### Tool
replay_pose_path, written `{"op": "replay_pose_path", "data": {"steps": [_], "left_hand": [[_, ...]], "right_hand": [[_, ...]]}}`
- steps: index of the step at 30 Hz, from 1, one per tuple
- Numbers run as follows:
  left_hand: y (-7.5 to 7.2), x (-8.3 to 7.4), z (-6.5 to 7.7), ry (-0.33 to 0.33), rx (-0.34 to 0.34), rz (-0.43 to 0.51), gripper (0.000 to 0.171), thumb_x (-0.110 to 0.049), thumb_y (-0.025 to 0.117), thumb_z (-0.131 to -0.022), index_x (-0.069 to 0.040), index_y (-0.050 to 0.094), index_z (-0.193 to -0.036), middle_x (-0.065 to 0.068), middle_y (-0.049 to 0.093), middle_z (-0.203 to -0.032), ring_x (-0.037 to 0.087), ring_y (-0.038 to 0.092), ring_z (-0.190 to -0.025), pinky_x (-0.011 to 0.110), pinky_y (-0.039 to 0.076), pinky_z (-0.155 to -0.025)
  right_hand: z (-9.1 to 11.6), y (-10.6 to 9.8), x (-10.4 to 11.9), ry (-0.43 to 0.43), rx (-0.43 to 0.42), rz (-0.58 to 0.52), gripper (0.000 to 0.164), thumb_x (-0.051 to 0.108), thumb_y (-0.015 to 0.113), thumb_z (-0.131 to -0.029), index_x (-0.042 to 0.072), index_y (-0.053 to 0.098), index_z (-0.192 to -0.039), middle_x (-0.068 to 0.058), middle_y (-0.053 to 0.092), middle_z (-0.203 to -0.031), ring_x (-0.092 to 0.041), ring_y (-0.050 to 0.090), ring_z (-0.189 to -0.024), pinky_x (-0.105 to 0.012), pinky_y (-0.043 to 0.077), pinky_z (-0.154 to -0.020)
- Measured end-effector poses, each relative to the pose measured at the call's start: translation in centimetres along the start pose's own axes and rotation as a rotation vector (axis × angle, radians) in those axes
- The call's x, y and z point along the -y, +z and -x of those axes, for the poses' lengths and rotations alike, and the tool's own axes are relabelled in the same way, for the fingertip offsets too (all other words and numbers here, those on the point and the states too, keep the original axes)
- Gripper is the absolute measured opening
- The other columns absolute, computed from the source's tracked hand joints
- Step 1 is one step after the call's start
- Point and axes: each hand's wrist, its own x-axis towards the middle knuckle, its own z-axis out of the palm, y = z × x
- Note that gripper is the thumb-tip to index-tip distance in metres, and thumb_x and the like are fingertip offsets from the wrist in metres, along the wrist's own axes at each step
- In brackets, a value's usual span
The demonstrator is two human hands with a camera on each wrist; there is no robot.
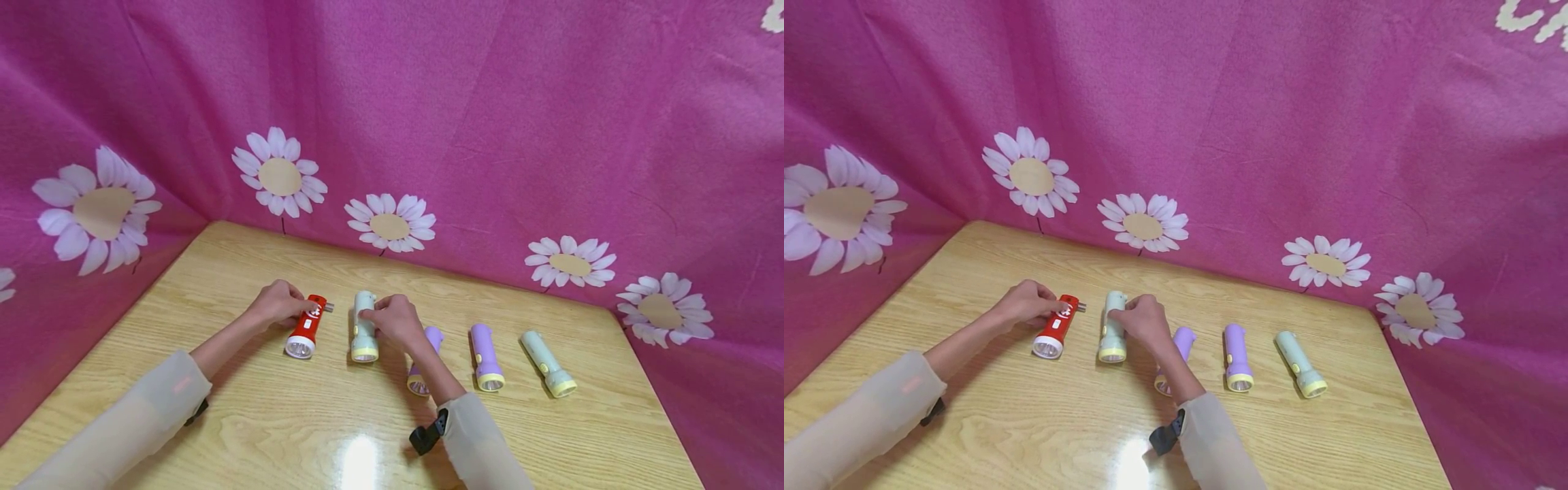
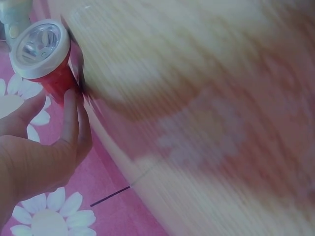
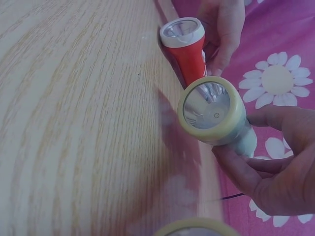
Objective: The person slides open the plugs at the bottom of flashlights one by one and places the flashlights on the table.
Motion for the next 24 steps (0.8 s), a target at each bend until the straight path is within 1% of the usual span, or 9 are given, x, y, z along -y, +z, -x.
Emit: {"op": "replay_pose_path", "data": {"steps": [5,7,9,12,14,16,20,24], "left_hand": [[-0.3,-0.1,-0.2,0.003,-0.021,0.009,0.040,-0.016,0.075,-0.089,0.012,0.061,-0.113,0.022,0.063,-0.106,0.019,0.066,-0.077,0.029,0.060,-0.065],[-0.4,-0.2,-0.3,0.007,-0.027,0.019,0.042,-0.017,0.075,-0.089,0.012,0.059,-0.115,0.022,0.063,-0.104,0.020,0.067,-0.076,0.029,0.060,-0.065],[-0.6,-0.3,-0.2,0.012,-0.033,0.037,0.043,-0.018,0.075,-0.089,0.011,0.059,-0.116,0.021,0.062,-0.104,0.022,0.068,-0.077,0.030,0.060,-0.067],[-0.8,-0.9,0.1,0.022,-0.039,0.051,0.044,-0.020,0.074,-0.090,0.010,0.058,-0.118,0.021,0.062,-0.105,0.027,0.069,-0.083,0.035,0.061,-0.073],[-0.9,-1.3,0.3,0.029,-0.043,0.058,0.045,-0.020,0.073,-0.091,0.010,0.057,-0.120,0.023,0.062,-0.109,0.030,0.069,-0.086,0.038,0.060,-0.077],[-1.0,-1.7,0.5,0.042,-0.050,0.044,0.047,-0.021,0.073,-0.091,0.010,0.057,-0.123,0.024,0.062,-0.112,0.031,0.070,-0.088,0.041,0.059,-0.080],[-0.9,-2.1,0.6,0.076,-0.058,0.020,0.050,-0.024,0.073,-0.091,0.009,0.058,-0.126,0.023,0.064,-0.111,0.029,0.070,-0.086,0.041,0.057,-0.083],[-0.6,-2.5,0.7,0.093,-0.052,0.046,0.050,-0.024,0.073,-0.090,0.008,0.060,-0.126,0.020,0.065,-0.107,0.030,0.069,-0.090,0.040,0.058,-0.083]], "right_hand": [[0.1,-0.1,0.2,-0.006,-0.009,-0.006,0.032,0.020,0.080,-0.083,-0.004,0.069,-0.102,-0.016,0.068,-0.094,-0.025,0.068,-0.074,-0.035,0.061,-0.068],[0.2,-0.1,0.3,-0.007,-0.016,-0.002,0.032,0.020,0.080,-0.083,-0.004,0.069,-0.102,-0.015,0.068,-0.093,-0.025,0.068,-0.075,-0.035,0.061,-0.067],[0.3,0.0,0.4,-0.008,-0.026,0.010,0.032,0.020,0.080,-0.083,-0.003,0.070,-0.102,-0.013,0.068,-0.091,-0.024,0.067,-0.073,-0.034,0.060,-0.066],[0.3,-0.1,0.6,-0.019,-0.036,0.033,0.033,0.021,0.081,-0.083,-0.002,0.070,-0.103,-0.011,0.069,-0.089,-0.022,0.067,-0.071,-0.031,0.059,-0.063],[0.3,-0.1,0.8,-0.027,-0.041,0.045,0.034,0.022,0.080,-0.083,-0.002,0.070,-0.104,-0.010,0.069,-0.089,-0.022,0.067,-0.069,-0.029,0.058,-0.061],[0.4,-0.1,1.0,-0.033,-0.043,0.049,0.035,0.022,0.080,-0.083,-0.001,0.070,-0.106,-0.010,0.070,-0.089,-0.022,0.068,-0.070,-0.029,0.058,-0.060],[0.6,-0.1,1.2,-0.045,-0.049,0.050,0.037,0.023,0.080,-0.083,-0.002,0.069,-0.108,-0.011,0.070,-0.091,-0.023,0.068,-0.069,-0.029,0.058,-0.060],[0.7,-0.2,1.5,-0.069,-0.062,0.052,0.039,0.022,0.080,-0.083,-0.003,0.069,-0.111,-0.012,0.071,-0.093,-0.022,0.069,-0.067,-0.029,0.058,-0.060]]}}
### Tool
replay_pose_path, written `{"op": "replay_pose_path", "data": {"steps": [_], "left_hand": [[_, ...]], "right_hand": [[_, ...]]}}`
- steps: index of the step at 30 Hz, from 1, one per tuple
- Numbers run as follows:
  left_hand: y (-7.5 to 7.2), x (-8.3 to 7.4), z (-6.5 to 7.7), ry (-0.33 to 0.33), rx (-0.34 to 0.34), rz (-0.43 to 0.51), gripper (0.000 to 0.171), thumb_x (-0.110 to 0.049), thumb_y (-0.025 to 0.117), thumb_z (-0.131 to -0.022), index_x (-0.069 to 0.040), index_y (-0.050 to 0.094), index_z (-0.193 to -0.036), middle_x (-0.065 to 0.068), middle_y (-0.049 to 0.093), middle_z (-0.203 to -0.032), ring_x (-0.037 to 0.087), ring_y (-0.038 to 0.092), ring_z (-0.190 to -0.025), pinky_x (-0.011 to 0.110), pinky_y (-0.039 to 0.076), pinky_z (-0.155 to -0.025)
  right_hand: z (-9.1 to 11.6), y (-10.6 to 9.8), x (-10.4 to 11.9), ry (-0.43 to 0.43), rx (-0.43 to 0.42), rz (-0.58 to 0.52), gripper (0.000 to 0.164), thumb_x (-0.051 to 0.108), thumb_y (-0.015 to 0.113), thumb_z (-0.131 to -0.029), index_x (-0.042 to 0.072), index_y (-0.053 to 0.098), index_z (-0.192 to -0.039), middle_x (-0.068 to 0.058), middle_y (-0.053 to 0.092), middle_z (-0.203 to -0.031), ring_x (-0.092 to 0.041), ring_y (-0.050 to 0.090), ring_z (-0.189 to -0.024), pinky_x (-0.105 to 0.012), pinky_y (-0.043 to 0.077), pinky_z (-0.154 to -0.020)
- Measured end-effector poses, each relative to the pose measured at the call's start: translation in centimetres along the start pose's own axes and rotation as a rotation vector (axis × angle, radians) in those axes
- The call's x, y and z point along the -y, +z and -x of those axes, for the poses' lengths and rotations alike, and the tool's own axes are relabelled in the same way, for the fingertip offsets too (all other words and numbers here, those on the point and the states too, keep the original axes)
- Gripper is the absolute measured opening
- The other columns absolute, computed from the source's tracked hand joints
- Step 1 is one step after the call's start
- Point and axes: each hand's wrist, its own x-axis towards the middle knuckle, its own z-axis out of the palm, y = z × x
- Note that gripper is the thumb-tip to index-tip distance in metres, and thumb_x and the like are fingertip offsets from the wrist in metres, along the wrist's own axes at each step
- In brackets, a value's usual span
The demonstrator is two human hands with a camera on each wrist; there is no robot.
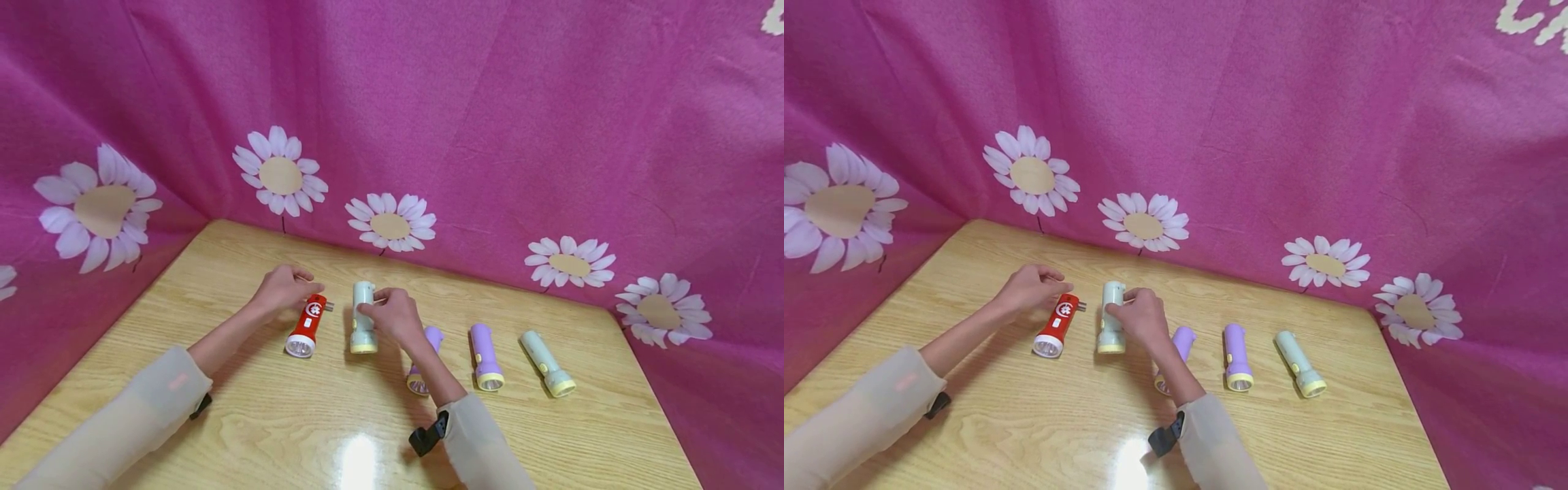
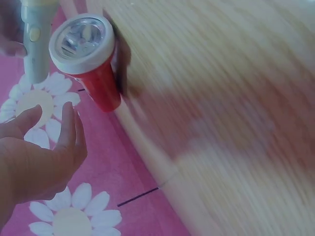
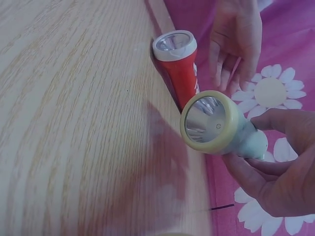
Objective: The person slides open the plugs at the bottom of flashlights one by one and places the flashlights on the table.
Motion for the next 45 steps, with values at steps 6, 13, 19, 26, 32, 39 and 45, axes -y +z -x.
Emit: {"op": "replay_pose_path", "data": {"steps": [6,13,19,26,32,39,45], "left_hand": [[0.7,-0.8,0.3,-0.003,0.039,0.087,0.051,-0.022,0.073,-0.091,0.009,0.057,-0.128,0.021,0.065,-0.111,0.032,0.067,-0.096,0.038,0.059,-0.081],[1.8,-1.6,0.6,0.020,0.088,0.148,0.049,-0.020,0.072,-0.092,0.009,0.056,-0.128,0.024,0.067,-0.112,0.037,0.066,-0.096,0.040,0.059,-0.081],[2.7,-1.7,0.8,0.018,0.126,0.205,0.053,-0.018,0.073,-0.092,0.011,0.053,-0.132,0.024,0.067,-0.111,0.040,0.065,-0.098,0.044,0.058,-0.086],[3.5,-1.6,0.8,0.022,0.156,0.239,0.056,-0.019,0.074,-0.092,0.011,0.051,-0.133,0.023,0.066,-0.114,0.041,0.064,-0.105,0.039,0.059,-0.084],[4.1,-1.8,0.7,0.045,0.164,0.279,0.052,-0.019,0.074,-0.092,0.008,0.054,-0.131,0.023,0.065,-0.115,0.041,0.064,-0.106,0.041,0.057,-0.087],[4.6,-1.9,0.6,0.069,0.164,0.373,0.044,-0.014,0.072,-0.092,0.008,0.056,-0.128,0.020,0.064,-0.113,0.029,0.064,-0.102,0.044,0.055,-0.091],[5.0,-2.2,0.5,0.078,0.149,0.396,0.043,-0.012,0.072,-0.092,0.008,0.054,-0.126,0.022,0.060,-0.117,0.028,0.062,-0.103,0.038,0.058,-0.086]], "right_hand": [[0.1,-0.1,0.2,-0.012,-0.019,-0.003,0.039,0.021,0.080,-0.084,-0.004,0.068,-0.112,-0.013,0.071,-0.092,-0.019,0.068,-0.066,-0.029,0.059,-0.059],[0.1,-0.2,0.3,-0.042,-0.041,0.035,0.039,0.022,0.080,-0.084,-0.002,0.069,-0.112,-0.010,0.071,-0.090,-0.018,0.067,-0.073,-0.029,0.058,-0.063],[0.2,-0.2,0.3,-0.084,-0.064,0.066,0.041,0.024,0.081,-0.082,-0.002,0.070,-0.112,-0.007,0.070,-0.088,-0.019,0.065,-0.078,-0.031,0.056,-0.065],[0.3,-0.1,0.3,-0.113,-0.076,0.063,0.038,0.022,0.080,-0.082,0.000,0.070,-0.110,-0.007,0.070,-0.085,-0.019,0.065,-0.077,-0.030,0.055,-0.063],[0.5,-0.1,0.2,-0.130,-0.077,0.052,0.037,0.022,0.080,-0.082,0.001,0.070,-0.110,-0.007,0.072,-0.089,-0.020,0.067,-0.081,-0.032,0.057,-0.066],[0.7,-0.1,0.5,-0.144,-0.079,0.042,0.038,0.021,0.079,-0.082,0.001,0.069,-0.112,-0.008,0.072,-0.090,-0.021,0.068,-0.087,-0.034,0.057,-0.071],[0.8,-0.1,0.5,-0.141,-0.079,0.026,0.036,0.021,0.079,-0.082,0.002,0.070,-0.111,-0.006,0.072,-0.089,-0.021,0.067,-0.086,-0.034,0.057,-0.071]]}}
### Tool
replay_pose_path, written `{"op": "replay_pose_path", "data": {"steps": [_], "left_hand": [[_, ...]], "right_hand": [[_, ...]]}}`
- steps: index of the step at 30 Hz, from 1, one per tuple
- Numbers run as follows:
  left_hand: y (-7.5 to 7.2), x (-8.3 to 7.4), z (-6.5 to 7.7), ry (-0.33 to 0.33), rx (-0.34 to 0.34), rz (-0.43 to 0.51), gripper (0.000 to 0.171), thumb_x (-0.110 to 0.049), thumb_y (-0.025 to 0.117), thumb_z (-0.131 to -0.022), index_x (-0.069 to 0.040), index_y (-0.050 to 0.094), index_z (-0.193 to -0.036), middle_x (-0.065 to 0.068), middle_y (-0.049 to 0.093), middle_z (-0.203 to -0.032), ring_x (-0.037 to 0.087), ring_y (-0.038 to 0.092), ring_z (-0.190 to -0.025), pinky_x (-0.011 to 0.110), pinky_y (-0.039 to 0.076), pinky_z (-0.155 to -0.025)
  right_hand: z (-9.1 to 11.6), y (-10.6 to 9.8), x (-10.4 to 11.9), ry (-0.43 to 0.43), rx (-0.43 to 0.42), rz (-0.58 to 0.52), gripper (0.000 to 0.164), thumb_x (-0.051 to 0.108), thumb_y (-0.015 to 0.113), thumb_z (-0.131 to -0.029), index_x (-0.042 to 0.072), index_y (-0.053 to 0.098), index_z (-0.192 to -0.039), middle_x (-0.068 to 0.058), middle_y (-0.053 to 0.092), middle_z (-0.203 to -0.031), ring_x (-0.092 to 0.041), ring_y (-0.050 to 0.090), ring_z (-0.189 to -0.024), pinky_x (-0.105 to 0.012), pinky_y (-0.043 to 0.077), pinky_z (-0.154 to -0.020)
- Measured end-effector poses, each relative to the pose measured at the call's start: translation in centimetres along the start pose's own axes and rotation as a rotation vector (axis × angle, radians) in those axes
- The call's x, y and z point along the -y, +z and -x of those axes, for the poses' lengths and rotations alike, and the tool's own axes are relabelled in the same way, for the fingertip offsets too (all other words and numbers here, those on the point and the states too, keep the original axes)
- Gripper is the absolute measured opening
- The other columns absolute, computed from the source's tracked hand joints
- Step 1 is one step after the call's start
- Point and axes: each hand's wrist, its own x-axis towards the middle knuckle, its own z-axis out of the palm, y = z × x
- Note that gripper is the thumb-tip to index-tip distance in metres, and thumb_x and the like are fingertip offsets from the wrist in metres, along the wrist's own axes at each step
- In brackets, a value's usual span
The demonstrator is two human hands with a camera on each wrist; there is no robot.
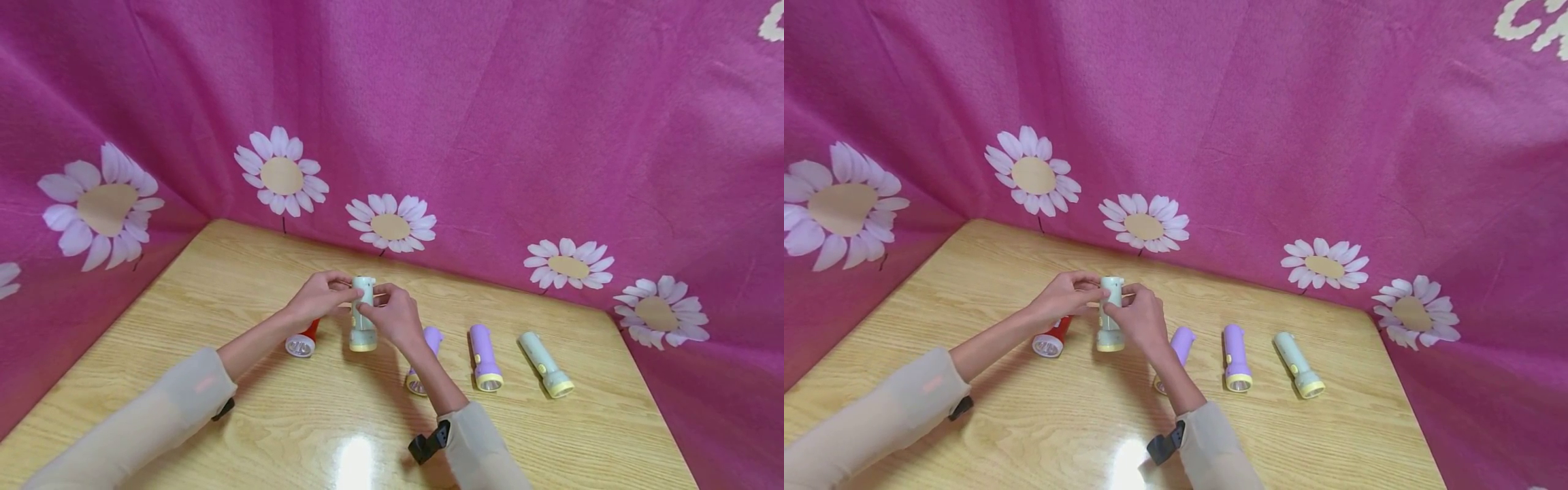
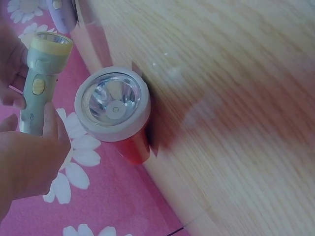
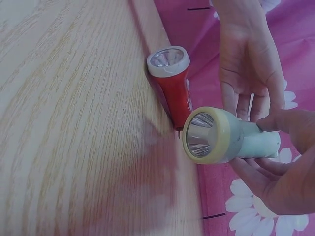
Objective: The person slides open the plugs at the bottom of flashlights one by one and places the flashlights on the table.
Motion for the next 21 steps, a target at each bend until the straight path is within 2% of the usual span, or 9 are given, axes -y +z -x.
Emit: {"op": "replay_pose_path", "data": {"steps": [12,21], "left_hand": [[0.38,-0.18,-0.18,0.008,0.011,-0.008,0.041,-0.011,0.072,-0.093,0.007,0.055,-0.125,0.022,0.062,-0.117,0.027,0.064,-0.100,0.038,0.059,-0.084],[0.35,0.07,-0.29,0.032,0.001,-0.006,0.038,-0.008,0.072,-0.092,0.007,0.056,-0.122,0.021,0.063,-0.113,0.025,0.065,-0.096,0.041,0.058,-0.085]], "right_hand": [[0.12,-0.11,0.00,-0.005,0.002,-0.037,0.037,0.022,0.079,-0.081,0.003,0.069,-0.111,-0.007,0.073,-0.092,-0.021,0.069,-0.089,-0.036,0.057,-0.076],[0.12,-0.37,-0.22,-0.034,0.041,-0.079,0.041,0.019,0.079,-0.084,-0.001,0.065,-0.116,-0.012,0.072,-0.100,-0.026,0.070,-0.092,-0.037,0.058,-0.078]]}}
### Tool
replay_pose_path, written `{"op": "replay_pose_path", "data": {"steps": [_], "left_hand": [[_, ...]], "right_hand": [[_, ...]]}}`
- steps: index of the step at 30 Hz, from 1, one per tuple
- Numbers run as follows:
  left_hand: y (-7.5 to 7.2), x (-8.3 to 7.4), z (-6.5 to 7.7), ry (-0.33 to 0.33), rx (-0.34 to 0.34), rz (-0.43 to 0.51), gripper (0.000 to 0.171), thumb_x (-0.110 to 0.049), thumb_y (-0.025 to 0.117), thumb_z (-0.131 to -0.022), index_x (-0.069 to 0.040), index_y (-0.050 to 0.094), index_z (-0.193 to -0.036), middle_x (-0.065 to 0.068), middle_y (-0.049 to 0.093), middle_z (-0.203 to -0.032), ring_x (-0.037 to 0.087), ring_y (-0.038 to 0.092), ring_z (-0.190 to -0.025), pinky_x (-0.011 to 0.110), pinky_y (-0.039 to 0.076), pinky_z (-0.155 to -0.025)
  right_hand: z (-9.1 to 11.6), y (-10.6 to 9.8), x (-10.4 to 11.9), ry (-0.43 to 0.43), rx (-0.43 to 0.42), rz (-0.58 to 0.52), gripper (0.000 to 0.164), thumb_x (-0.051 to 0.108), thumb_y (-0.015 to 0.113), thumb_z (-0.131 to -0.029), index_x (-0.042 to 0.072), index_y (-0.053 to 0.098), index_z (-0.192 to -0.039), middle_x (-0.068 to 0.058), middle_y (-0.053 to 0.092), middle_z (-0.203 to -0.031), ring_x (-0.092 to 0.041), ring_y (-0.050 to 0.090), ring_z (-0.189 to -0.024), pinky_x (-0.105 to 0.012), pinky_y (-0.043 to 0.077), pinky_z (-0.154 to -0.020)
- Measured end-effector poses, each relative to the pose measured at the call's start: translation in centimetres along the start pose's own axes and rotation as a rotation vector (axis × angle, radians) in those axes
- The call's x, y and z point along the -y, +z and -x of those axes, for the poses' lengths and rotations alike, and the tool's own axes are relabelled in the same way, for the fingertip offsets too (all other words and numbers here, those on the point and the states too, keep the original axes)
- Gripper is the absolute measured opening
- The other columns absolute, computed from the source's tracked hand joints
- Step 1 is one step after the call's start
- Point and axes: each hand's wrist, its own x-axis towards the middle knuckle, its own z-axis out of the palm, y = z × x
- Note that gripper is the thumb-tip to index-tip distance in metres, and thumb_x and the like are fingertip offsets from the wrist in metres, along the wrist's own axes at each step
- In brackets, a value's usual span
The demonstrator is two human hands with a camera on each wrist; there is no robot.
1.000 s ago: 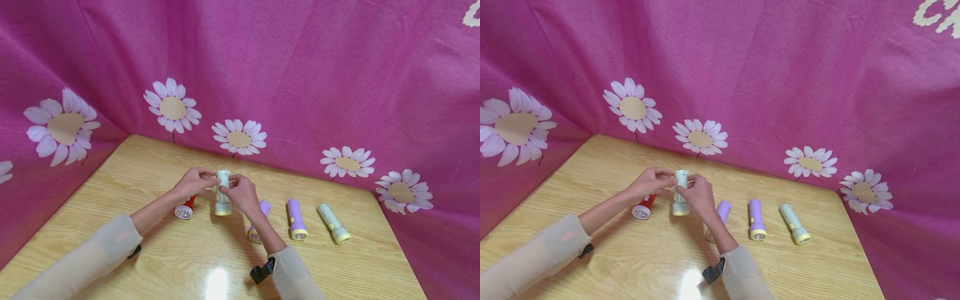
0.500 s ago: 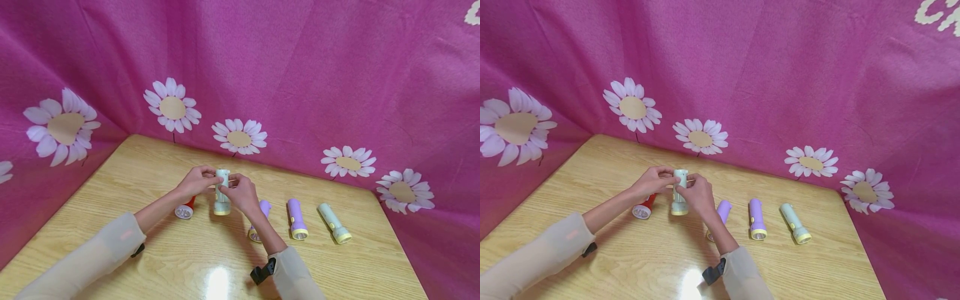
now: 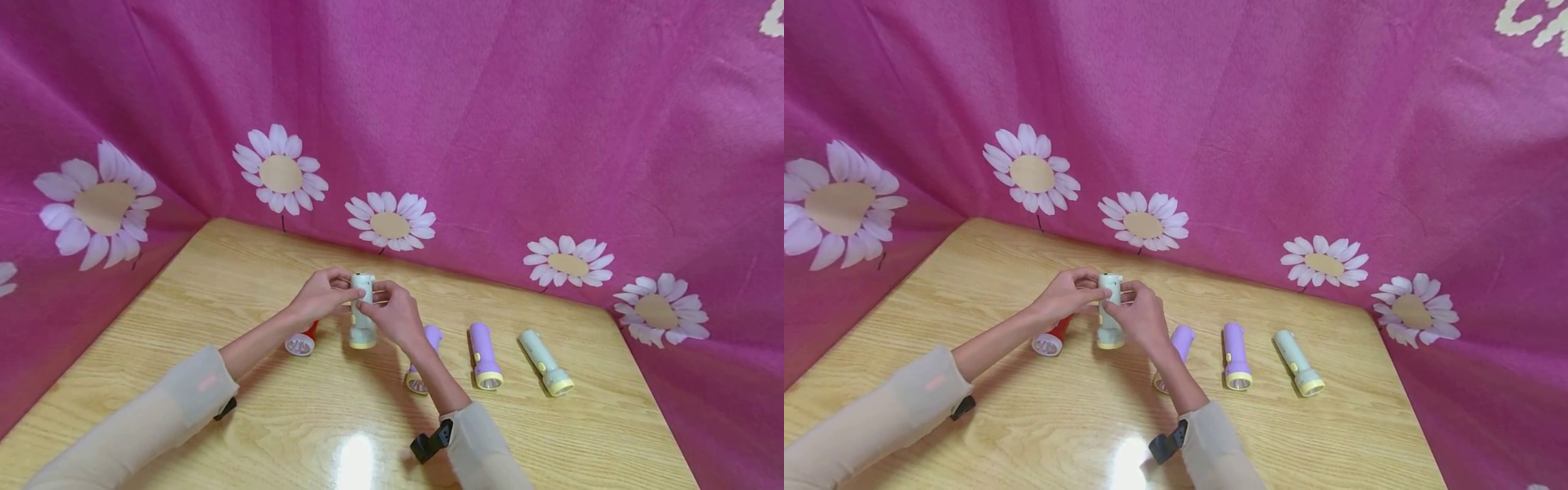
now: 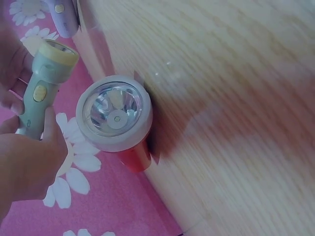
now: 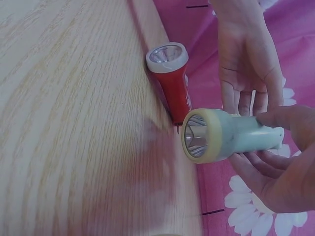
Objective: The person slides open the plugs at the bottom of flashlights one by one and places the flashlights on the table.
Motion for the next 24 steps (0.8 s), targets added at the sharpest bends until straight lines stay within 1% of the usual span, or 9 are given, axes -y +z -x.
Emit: {"op": "replay_pose_path", "data": {"steps": [4,10,17,20,24], "left_hand": [[0.00,-0.09,0.22,0.026,-0.007,-0.015,0.037,-0.007,0.074,-0.090,0.006,0.057,-0.120,0.020,0.063,-0.112,0.025,0.065,-0.097,0.041,0.058,-0.085],[0.02,-0.13,0.46,0.071,-0.018,-0.064,0.039,-0.008,0.077,-0.088,0.004,0.058,-0.119,0.018,0.065,-0.110,0.027,0.064,-0.099,0.042,0.058,-0.085],[-0.16,-0.14,0.56,0.139,-0.006,-0.133,0.042,-0.011,0.077,-0.087,0.003,0.058,-0.122,0.018,0.065,-0.115,0.032,0.065,-0.106,0.035,0.056,-0.086],[-0.14,-0.15,0.62,0.161,0.001,-0.139,0.042,-0.009,0.076,-0.087,0.003,0.058,-0.122,0.019,0.065,-0.117,0.033,0.064,-0.108,0.037,0.055,-0.088],[-0.05,-0.05,0.58,0.177,0.011,-0.122,0.041,-0.006,0.075,-0.086,0.004,0.058,-0.122,0.020,0.065,-0.117,0.034,0.064,-0.110,0.039,0.054,-0.092]], "right_hand": [[0.00,-0.13,0.03,-0.005,0.014,-0.028,0.041,0.018,0.079,-0.084,-0.001,0.065,-0.117,-0.013,0.072,-0.101,-0.028,0.070,-0.093,-0.038,0.059,-0.078],[-0.18,-0.28,-0.20,-0.021,0.035,-0.022,0.041,0.020,0.080,-0.084,0.000,0.066,-0.117,-0.011,0.071,-0.104,-0.027,0.070,-0.093,-0.036,0.058,-0.079],[-0.36,-0.27,-0.54,-0.033,0.042,-0.034,0.038,0.018,0.081,-0.084,0.001,0.067,-0.115,-0.011,0.072,-0.104,-0.025,0.070,-0.093,-0.034,0.058,-0.080],[-0.30,-0.22,-0.61,-0.039,0.039,-0.057,0.036,0.016,0.081,-0.083,0.002,0.067,-0.114,-0.011,0.072,-0.104,-0.025,0.070,-0.094,-0.035,0.058,-0.081],[-0.22,-0.12,-0.71,-0.051,0.030,-0.076,0.033,0.013,0.081,-0.083,0.002,0.068,-0.111,-0.011,0.072,-0.103,-0.025,0.070,-0.095,-0.037,0.058,-0.083]]}}
